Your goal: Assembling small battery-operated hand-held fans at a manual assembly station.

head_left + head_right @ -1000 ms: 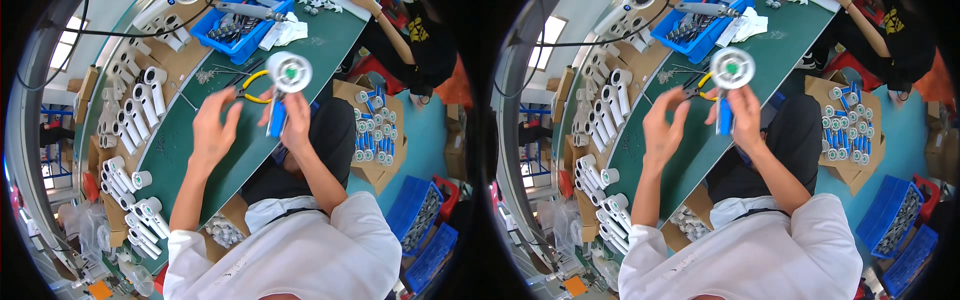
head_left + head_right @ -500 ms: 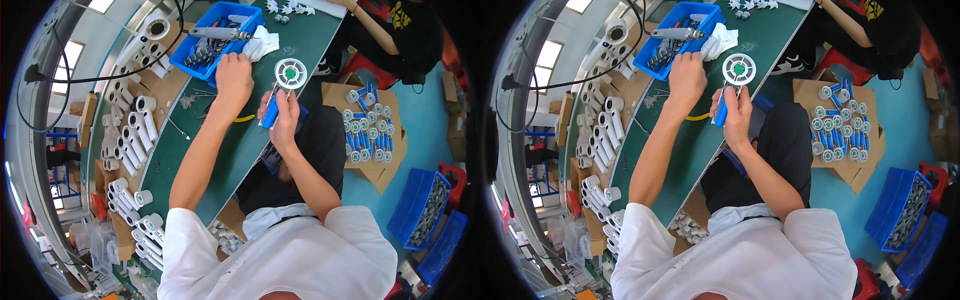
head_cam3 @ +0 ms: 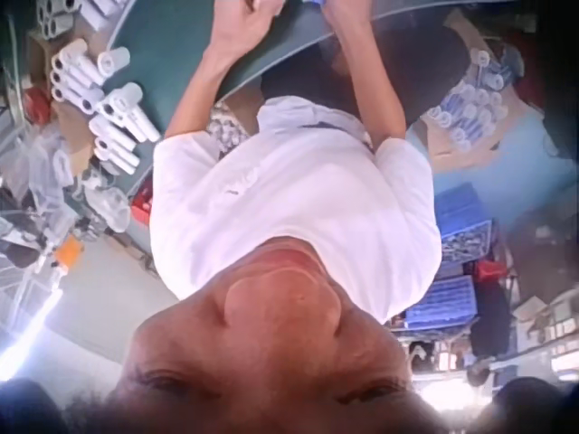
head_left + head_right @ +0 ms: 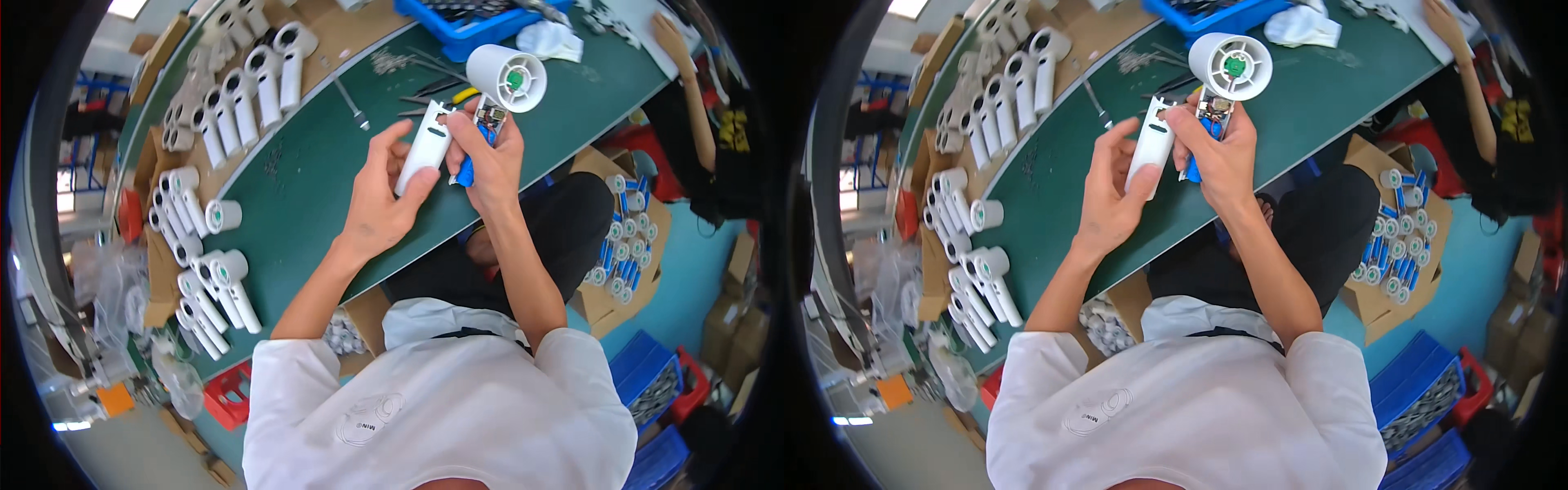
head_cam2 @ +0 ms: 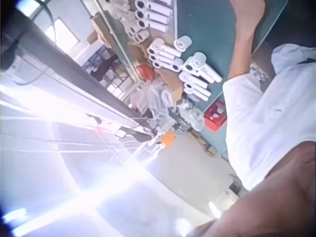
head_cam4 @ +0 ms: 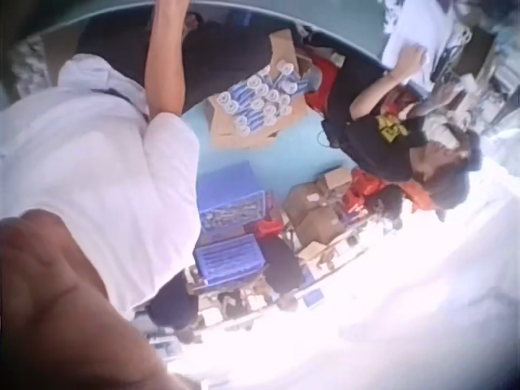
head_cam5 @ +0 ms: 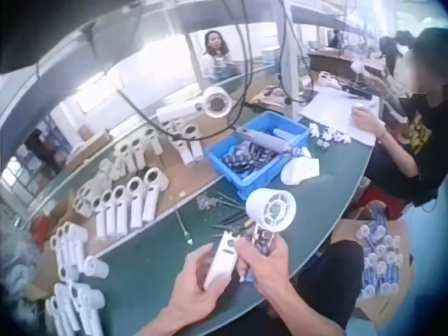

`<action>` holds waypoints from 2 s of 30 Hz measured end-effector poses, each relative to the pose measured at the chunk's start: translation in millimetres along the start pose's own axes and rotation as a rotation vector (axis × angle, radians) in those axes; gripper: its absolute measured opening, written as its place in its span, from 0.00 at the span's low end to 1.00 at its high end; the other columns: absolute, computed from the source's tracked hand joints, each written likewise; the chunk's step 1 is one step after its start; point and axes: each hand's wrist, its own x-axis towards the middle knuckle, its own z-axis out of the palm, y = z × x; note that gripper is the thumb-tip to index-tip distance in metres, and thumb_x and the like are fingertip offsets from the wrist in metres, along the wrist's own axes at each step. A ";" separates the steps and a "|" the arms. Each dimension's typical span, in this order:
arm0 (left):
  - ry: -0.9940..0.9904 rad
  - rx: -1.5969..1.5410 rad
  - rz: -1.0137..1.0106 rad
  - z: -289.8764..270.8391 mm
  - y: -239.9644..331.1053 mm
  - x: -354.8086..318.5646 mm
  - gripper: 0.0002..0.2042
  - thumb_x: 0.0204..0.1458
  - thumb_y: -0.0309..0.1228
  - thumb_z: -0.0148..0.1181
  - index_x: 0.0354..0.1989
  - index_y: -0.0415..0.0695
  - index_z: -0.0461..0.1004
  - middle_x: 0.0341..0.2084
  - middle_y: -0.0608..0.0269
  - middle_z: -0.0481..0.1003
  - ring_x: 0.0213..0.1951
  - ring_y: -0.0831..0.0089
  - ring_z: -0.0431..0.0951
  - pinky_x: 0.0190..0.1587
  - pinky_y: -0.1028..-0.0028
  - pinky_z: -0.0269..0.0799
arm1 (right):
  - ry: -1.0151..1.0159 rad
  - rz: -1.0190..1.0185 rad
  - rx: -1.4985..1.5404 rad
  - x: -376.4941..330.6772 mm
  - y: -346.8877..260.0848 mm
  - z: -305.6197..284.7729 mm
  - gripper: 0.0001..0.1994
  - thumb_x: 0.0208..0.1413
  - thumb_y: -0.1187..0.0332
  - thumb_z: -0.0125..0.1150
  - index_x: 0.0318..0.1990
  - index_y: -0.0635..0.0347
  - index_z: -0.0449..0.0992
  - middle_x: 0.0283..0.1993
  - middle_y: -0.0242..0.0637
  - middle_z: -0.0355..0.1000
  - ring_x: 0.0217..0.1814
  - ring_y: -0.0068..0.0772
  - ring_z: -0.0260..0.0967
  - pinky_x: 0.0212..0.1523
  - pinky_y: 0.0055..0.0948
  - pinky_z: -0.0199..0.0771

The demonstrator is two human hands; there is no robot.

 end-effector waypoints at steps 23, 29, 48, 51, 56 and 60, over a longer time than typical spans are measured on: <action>0.063 -0.783 -0.008 -60.1 -30.3 -16.0 0.24 0.66 0.36 0.41 0.62 0.28 0.56 0.45 0.45 0.72 0.36 0.65 0.79 0.41 0.63 0.80 | -0.255 0.370 0.033 -3.6 28.6 25.9 0.24 0.67 0.60 0.32 0.61 0.71 0.60 0.50 0.47 0.71 0.42 0.35 0.74 0.45 0.33 0.78; 0.109 -0.585 0.009 -64.0 -30.5 -15.5 0.20 0.62 0.29 0.50 0.58 0.28 0.63 0.46 0.47 0.72 0.40 0.67 0.78 0.43 0.68 0.78 | -0.229 0.350 -0.094 -2.7 29.1 26.0 0.25 0.67 0.58 0.40 0.61 0.71 0.61 0.50 0.47 0.71 0.45 0.33 0.75 0.48 0.35 0.78; 0.310 0.126 0.293 -53.5 -34.2 -17.6 0.15 0.48 0.27 0.65 0.45 0.36 0.75 0.36 0.54 0.77 0.36 0.67 0.79 0.41 0.72 0.75 | -0.278 0.276 -0.250 -7.2 35.6 25.9 0.23 0.57 0.68 0.61 0.58 0.67 0.65 0.55 0.47 0.70 0.57 0.37 0.69 0.61 0.40 0.65; 0.306 0.118 0.302 -52.2 -33.9 -17.7 0.15 0.48 0.26 0.65 0.45 0.36 0.75 0.36 0.54 0.77 0.36 0.67 0.79 0.41 0.72 0.75 | -0.260 0.271 -0.252 -7.7 35.0 27.2 0.24 0.57 0.68 0.62 0.58 0.68 0.65 0.56 0.50 0.70 0.58 0.40 0.68 0.61 0.41 0.66; 0.297 0.132 0.306 -51.9 -33.5 -18.5 0.15 0.48 0.26 0.65 0.45 0.36 0.75 0.36 0.54 0.77 0.35 0.68 0.79 0.41 0.73 0.75 | -0.281 0.294 -0.241 -7.3 34.5 27.4 0.25 0.56 0.69 0.63 0.59 0.68 0.64 0.57 0.52 0.69 0.60 0.41 0.68 0.62 0.42 0.66; 0.309 0.126 0.291 -50.3 -31.7 -19.6 0.15 0.49 0.26 0.65 0.45 0.36 0.75 0.36 0.54 0.77 0.35 0.68 0.79 0.40 0.73 0.75 | -0.285 0.293 -0.243 -7.4 34.2 27.5 0.26 0.55 0.69 0.64 0.59 0.68 0.63 0.57 0.53 0.68 0.60 0.41 0.68 0.61 0.42 0.68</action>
